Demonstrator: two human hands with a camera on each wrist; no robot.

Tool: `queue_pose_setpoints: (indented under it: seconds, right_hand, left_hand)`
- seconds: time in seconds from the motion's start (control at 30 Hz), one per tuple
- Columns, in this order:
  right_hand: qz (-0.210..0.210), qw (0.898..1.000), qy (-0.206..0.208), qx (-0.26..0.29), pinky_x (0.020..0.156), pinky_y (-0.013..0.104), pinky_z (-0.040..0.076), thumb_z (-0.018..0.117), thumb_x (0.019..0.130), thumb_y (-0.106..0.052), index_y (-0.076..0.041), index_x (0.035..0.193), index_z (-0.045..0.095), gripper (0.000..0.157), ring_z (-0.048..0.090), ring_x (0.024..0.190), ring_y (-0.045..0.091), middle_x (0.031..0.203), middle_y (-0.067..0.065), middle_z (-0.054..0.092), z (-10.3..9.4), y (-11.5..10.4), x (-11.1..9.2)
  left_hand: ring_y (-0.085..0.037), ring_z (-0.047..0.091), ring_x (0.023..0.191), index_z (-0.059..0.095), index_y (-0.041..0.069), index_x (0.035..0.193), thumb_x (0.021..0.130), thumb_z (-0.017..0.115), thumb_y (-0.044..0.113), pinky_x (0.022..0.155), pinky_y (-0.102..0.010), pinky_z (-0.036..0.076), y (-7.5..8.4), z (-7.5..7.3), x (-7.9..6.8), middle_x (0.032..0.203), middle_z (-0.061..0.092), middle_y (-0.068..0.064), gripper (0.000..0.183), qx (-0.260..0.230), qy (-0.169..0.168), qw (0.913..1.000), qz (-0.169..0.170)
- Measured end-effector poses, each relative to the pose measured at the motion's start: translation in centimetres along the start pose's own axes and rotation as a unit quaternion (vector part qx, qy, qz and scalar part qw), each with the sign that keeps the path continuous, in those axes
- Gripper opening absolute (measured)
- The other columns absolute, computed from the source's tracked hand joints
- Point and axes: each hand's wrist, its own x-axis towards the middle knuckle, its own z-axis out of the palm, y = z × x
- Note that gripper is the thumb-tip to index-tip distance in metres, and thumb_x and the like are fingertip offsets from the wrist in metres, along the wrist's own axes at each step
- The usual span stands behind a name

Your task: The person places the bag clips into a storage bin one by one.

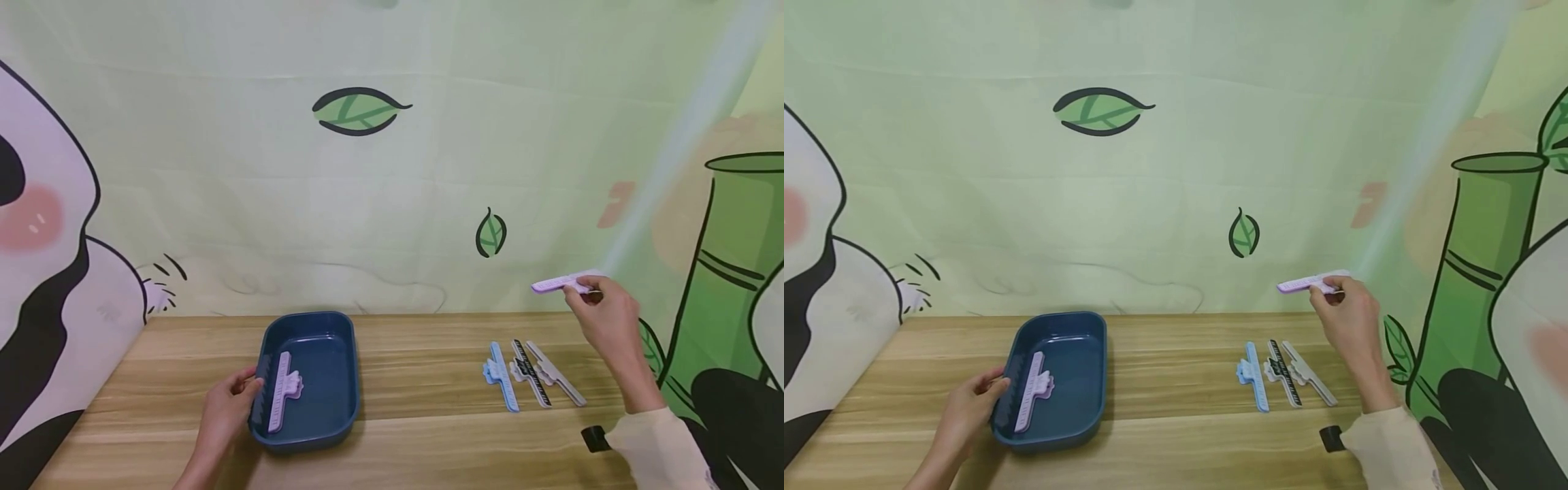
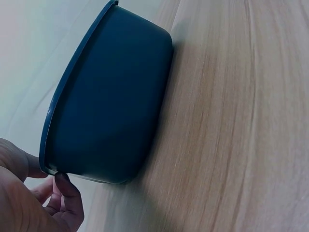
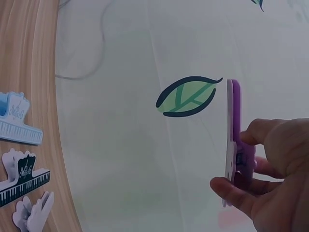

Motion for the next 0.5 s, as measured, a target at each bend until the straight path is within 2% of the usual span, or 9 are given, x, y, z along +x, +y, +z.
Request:
queue_pose_setpoints:
  seconds: [0.27,0.5]
  right_hand:
    - [-0.045,0.999,-0.011,0.021,0.066,0.004,0.042,0.072,0.096,-0.011,0.012,0.119,0.067,0.032,0.067,0.088,0.034,0.102,0.028,0.069,0.8,-0.5,-0.2]
    - [-0.057,0.997,-0.028,0.043,0.071,0.003,0.043,0.073,0.096,-0.01,0.01,0.121,0.067,0.032,0.067,0.091,0.033,0.108,0.027,0.069,1.6,-0.7,-0.4]
  left_hand:
    - [-0.034,0.056,0.099,0.056,-0.01,0.14,0.104,0.058,0.013,0.067,-0.025,0.046,0.0,0.0,-0.2,0.116,0.062,-0.028,0.042,-0.004,0.004,1.0,0.007]
    - [-0.033,0.055,0.098,0.056,-0.009,0.14,0.104,0.059,0.013,0.065,-0.025,0.046,0.0,0.1,-0.2,0.115,0.061,-0.026,0.042,-0.006,0.005,1.0,0.005]
